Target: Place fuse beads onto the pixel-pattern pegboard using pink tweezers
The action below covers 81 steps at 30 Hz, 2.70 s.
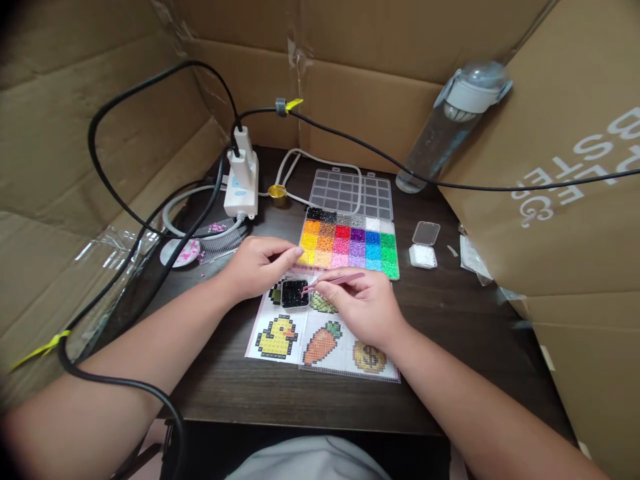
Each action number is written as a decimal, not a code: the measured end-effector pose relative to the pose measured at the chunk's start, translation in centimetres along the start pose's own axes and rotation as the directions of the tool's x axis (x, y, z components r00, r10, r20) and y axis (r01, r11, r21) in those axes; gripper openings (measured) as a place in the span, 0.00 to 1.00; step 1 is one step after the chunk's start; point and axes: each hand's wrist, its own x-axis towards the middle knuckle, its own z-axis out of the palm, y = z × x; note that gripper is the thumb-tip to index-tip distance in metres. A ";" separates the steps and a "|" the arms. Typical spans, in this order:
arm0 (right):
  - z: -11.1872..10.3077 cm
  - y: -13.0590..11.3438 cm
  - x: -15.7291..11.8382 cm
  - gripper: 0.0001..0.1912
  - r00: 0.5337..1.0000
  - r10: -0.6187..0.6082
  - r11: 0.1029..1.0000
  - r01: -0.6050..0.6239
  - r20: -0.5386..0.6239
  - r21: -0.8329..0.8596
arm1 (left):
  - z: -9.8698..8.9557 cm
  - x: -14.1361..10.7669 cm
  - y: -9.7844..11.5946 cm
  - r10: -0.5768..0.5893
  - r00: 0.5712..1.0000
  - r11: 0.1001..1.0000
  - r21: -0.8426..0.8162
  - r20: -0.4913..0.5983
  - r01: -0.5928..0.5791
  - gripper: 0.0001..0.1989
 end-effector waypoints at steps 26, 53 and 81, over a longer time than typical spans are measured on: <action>-7.3 4.6 -3.4 0.07 0.997 0.074 0.994 -0.074 0.000 0.077 | -0.7 0.4 0.8 -0.105 0.994 0.988 0.117 0.028 0.101 0.18; -7.3 5.1 -3.8 0.07 0.990 0.131 0.988 -0.127 -0.044 0.082 | -0.4 0.3 0.4 -0.071 0.997 0.996 0.061 -0.002 0.071 0.18; -3.6 2.1 -1.5 0.09 0.970 0.221 0.958 -0.196 -0.101 0.209 | -0.1 0.1 0.2 -0.020 1.000 1.000 0.009 -0.019 0.020 0.18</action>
